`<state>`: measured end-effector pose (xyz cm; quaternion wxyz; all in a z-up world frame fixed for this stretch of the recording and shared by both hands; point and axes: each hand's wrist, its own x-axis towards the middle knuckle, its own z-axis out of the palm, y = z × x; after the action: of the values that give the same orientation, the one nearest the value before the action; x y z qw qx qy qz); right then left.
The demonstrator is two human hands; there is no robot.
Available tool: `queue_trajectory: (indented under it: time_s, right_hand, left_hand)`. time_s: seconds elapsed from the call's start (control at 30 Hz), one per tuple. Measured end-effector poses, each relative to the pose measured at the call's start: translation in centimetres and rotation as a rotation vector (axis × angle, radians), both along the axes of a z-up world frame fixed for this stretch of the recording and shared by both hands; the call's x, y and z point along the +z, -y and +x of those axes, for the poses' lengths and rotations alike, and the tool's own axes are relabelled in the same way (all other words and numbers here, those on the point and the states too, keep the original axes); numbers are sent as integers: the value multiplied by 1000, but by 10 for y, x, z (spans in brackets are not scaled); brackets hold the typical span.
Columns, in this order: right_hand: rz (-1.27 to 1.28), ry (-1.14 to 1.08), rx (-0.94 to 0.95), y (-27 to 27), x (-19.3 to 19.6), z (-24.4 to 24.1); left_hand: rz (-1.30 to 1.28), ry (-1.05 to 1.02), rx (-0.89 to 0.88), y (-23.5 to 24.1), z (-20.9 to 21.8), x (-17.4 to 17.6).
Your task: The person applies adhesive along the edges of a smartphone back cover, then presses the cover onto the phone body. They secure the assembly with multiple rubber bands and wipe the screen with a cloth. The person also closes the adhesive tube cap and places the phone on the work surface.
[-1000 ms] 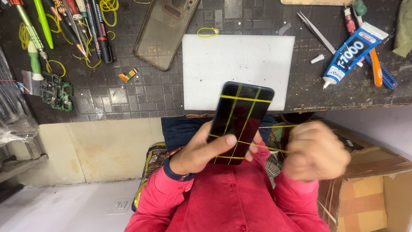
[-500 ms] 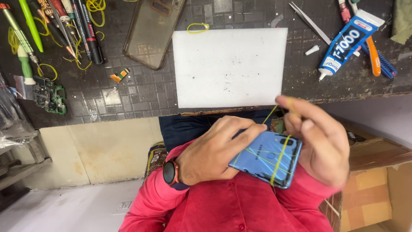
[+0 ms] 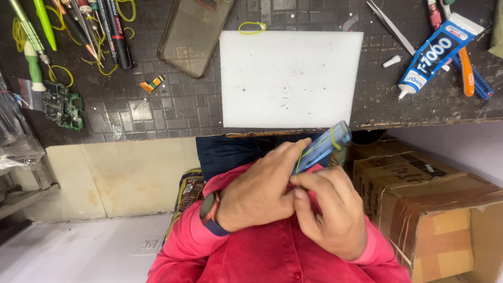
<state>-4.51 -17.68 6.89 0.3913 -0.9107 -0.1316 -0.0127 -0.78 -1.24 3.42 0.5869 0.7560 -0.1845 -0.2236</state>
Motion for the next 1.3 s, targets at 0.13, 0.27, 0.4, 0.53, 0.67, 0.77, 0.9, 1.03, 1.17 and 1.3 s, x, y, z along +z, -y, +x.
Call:
queue_trajectory:
  time_s: [0.13, 0.27, 0.4, 0.53, 0.67, 0.77, 0.9, 1.03, 1.17, 1.3]
  right_hand:
    - [9, 84, 31, -2, -9, 0]
    - [30, 163, 101, -2, -7, 7]
    - [10, 174, 173, 3, -7, 11]
    - [-55, 257, 223, 17, -13, 14]
    - [117, 473, 127, 39, -27, 31]
    - [192, 646, -34, 49, -47, 49]
    - [684, 278, -422, 46, -74, 59]
    - [1140, -569, -328, 60, -54, 45]
    - [989, -797, -207, 74, -14, 37]
    - [788, -716, -213, 75, 15, 28]
  left_hand:
    - [-146, -87, 6, -6, 3, -6]
    - [-154, -246, -1, -6, 2, -8]
    - [-133, -374, -32, -6, 3, -13]
    - [-410, -338, -52, -9, 0, -18]
    - [-772, -495, -144, -19, -3, -22]
    - [-917, -523, -207, -20, -5, -20]
    - [-718, -270, -238, -19, 1, -14]
    - [-471, 59, -266, -18, 10, -10]
    - [-307, 104, -336, -19, 12, -3]
    - [34, 243, -359, -15, 3, 8]
